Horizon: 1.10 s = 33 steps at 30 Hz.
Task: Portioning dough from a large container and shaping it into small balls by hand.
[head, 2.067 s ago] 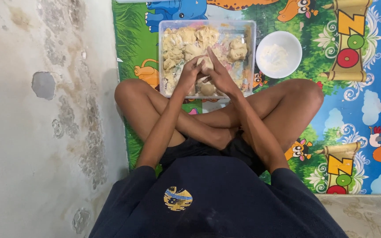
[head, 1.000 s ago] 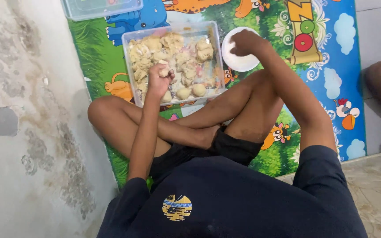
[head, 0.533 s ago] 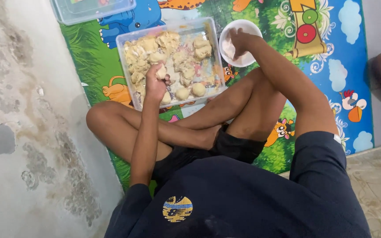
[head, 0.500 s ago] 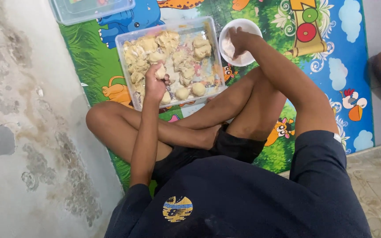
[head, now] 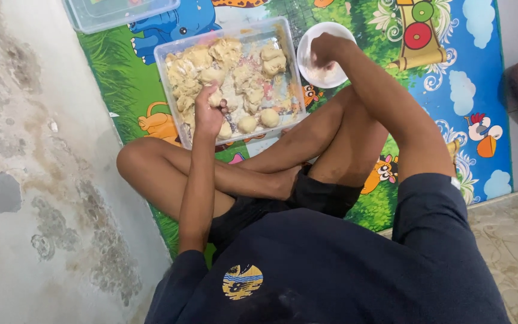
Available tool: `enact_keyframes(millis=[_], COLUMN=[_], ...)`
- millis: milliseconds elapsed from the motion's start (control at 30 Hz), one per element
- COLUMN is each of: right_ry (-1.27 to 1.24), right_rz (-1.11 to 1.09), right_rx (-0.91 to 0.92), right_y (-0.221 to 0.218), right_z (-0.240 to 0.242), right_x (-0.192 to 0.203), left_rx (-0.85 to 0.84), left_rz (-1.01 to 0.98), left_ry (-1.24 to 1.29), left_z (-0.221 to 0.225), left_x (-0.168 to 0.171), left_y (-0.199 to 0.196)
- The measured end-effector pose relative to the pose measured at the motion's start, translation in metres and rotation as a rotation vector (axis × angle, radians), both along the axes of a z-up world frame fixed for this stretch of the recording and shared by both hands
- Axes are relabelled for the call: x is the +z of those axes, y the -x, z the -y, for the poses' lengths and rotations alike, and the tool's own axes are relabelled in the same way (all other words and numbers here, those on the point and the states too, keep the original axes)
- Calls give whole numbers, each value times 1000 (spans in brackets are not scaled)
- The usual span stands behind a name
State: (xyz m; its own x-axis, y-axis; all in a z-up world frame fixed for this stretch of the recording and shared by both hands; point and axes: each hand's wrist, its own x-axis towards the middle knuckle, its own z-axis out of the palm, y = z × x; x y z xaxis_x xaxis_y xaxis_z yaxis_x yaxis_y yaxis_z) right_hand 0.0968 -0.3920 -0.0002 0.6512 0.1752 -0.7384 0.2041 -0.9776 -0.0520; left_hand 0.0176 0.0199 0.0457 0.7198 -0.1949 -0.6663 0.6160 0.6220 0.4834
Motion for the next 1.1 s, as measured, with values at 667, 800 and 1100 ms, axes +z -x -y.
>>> enact_keyframes(millis=[667, 800, 1100], right_ry=[-524, -555, -593], right_rz=[-388, -379, -317], right_rx=[-777, -772, -808], right_y=[19, 22, 20], right_z=[-2, -10, -9], right_x=[43, 52, 18], left_rx=[12, 8, 33], left_rz=[16, 17, 41], left_ry=[-11, -23, 0], left_z=[-2, 0, -1], left_x=[-6, 2, -1], left_y=[-1, 0, 0])
